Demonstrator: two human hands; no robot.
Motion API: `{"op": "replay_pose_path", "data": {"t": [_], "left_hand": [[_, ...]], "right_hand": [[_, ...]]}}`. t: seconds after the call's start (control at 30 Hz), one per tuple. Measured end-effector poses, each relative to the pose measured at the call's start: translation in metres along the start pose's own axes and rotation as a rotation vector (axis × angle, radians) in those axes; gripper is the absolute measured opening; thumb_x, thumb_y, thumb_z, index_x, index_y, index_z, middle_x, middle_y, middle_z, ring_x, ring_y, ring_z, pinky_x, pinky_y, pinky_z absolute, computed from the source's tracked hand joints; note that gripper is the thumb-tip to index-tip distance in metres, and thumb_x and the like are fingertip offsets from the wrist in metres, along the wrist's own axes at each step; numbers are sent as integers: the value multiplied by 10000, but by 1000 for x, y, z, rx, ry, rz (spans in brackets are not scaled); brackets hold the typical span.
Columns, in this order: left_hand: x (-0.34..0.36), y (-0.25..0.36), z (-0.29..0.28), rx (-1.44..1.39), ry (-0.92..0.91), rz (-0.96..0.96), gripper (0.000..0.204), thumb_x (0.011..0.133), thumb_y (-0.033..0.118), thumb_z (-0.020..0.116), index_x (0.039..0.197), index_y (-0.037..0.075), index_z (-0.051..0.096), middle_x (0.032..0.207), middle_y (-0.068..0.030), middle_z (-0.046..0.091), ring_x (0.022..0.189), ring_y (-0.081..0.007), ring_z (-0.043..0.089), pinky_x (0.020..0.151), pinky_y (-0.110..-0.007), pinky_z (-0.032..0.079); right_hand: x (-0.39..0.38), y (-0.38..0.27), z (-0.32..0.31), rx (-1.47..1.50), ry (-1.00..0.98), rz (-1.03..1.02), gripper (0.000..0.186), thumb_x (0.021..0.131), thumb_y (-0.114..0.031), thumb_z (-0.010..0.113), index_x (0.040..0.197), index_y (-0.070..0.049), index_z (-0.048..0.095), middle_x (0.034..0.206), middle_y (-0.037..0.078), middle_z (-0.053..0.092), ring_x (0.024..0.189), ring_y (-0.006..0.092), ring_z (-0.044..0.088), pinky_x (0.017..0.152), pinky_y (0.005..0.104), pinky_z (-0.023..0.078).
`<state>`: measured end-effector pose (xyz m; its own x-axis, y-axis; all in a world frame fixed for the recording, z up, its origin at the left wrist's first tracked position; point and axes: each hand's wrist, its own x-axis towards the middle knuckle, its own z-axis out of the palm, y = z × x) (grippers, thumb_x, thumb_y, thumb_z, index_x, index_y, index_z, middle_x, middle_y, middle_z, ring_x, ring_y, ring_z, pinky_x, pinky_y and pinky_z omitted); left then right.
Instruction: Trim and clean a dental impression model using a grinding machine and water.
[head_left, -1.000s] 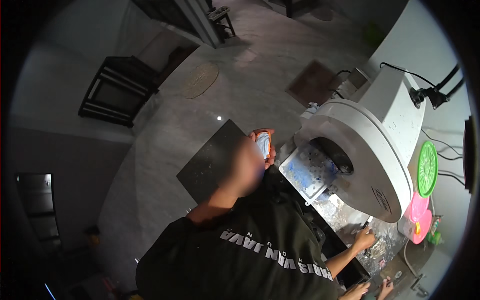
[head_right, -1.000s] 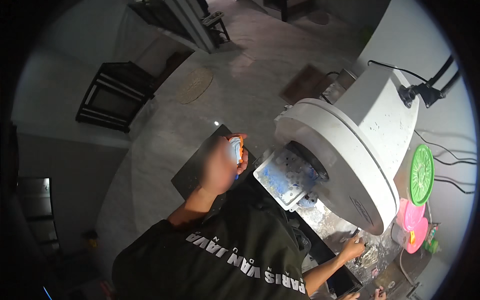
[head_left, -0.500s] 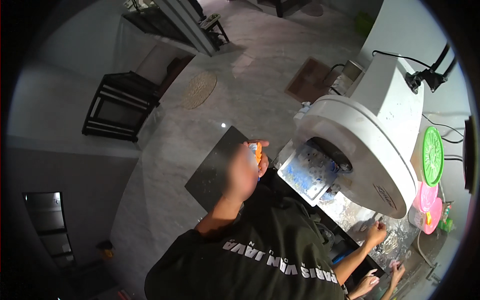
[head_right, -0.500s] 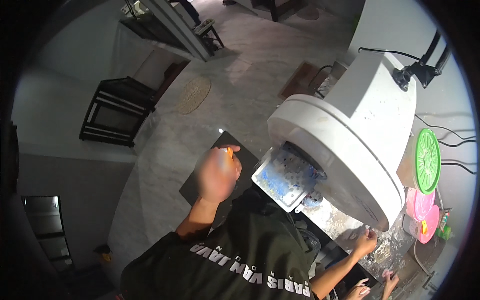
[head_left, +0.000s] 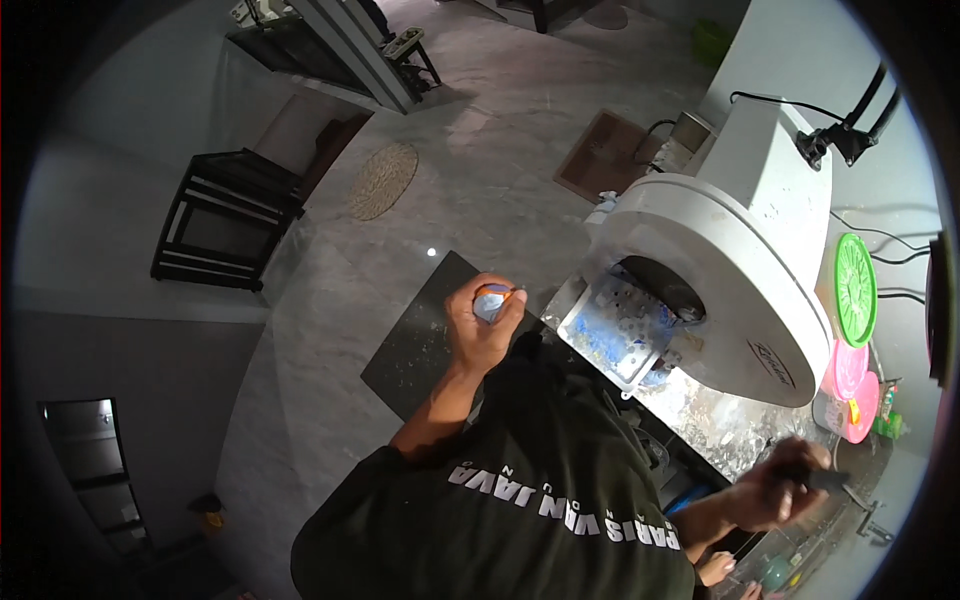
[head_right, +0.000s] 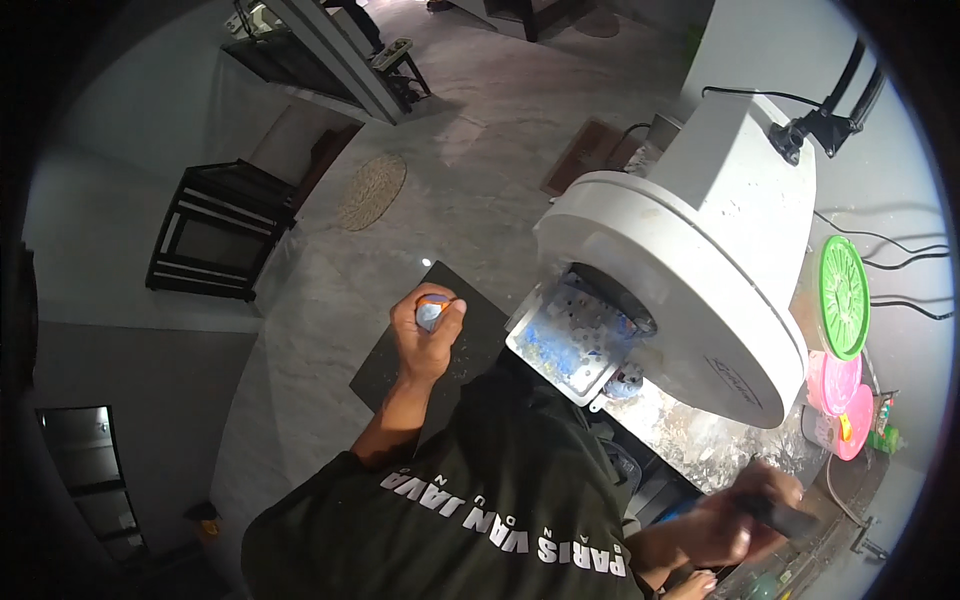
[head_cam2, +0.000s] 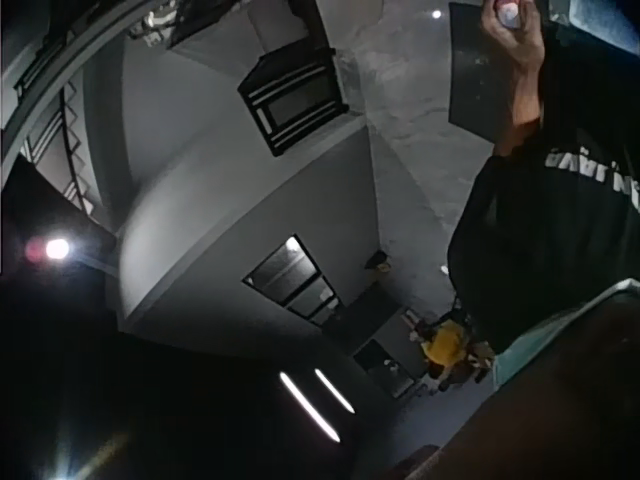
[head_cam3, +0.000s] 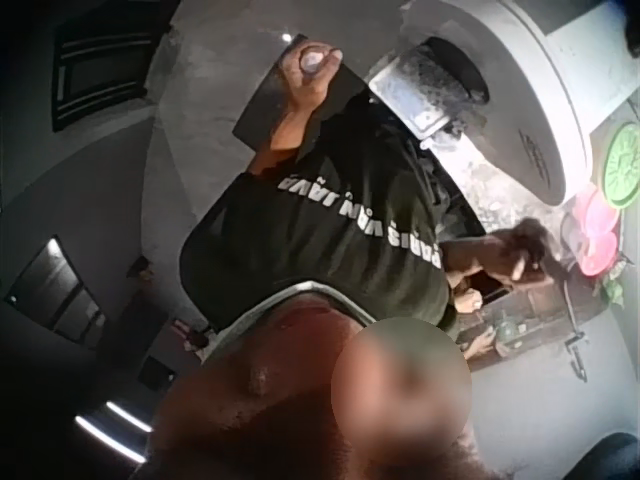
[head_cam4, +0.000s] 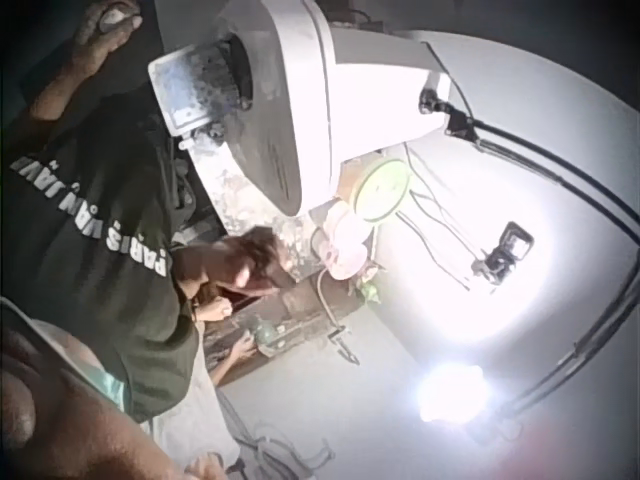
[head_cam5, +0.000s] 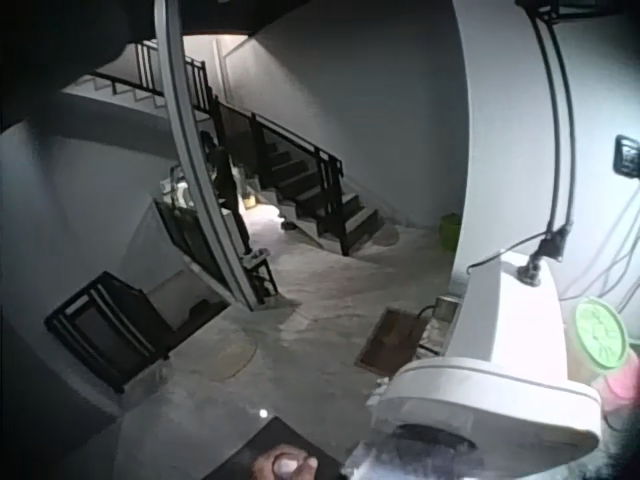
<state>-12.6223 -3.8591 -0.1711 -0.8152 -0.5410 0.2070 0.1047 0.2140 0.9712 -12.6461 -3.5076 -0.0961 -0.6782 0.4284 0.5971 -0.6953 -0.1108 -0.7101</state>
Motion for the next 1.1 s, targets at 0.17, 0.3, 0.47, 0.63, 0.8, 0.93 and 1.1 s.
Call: {"op": "replay_pose_path", "data": {"t": [0.17,0.3,0.47,0.63,0.8,0.93,1.1], "left_hand": [[10,23,3,94,-73,33,100,806,86,715,833,9,656,720,-31,645,675,-88,594,623,-253,477],[13,19,-11,118,-188,-24,100,773,16,704,859,21,654,762,-38,676,742,-112,662,666,-275,510],[19,21,-30,288,-207,89,162,731,-31,703,877,20,655,813,-78,708,778,-150,702,697,-286,530],[26,20,-35,248,-152,153,207,725,51,774,889,26,650,771,-115,692,732,-248,718,644,-306,533],[19,12,-42,380,-121,128,187,736,60,787,864,30,654,761,-109,691,702,-240,717,612,-307,531],[24,16,-52,375,-136,189,174,746,73,783,848,27,649,752,-105,689,677,-245,710,593,-305,523],[49,18,-71,363,-245,134,164,732,47,766,845,18,651,742,-92,686,673,-181,681,605,-289,510]], "right_hand": [[-19,-2,113,-462,-821,427,196,887,-99,607,972,79,606,883,217,611,763,322,608,642,391,483],[-39,22,161,-432,-1156,502,211,925,-157,638,972,48,630,757,257,631,676,406,632,587,414,485],[-67,34,177,-501,-1175,431,150,917,-128,632,893,20,625,651,232,620,606,440,620,547,469,467],[-69,36,189,-521,-1185,327,160,924,-149,623,890,7,614,648,232,620,608,438,625,553,483,481],[-77,34,197,-731,-1315,269,225,945,-220,597,883,-4,589,634,230,615,615,449,627,557,498,506],[-74,36,206,-677,-1383,266,236,949,-231,587,890,-2,582,640,249,613,608,459,619,554,495,513],[-65,60,220,-349,-1364,377,180,931,-168,608,873,0,579,654,251,616,605,464,603,551,511,494]]}}
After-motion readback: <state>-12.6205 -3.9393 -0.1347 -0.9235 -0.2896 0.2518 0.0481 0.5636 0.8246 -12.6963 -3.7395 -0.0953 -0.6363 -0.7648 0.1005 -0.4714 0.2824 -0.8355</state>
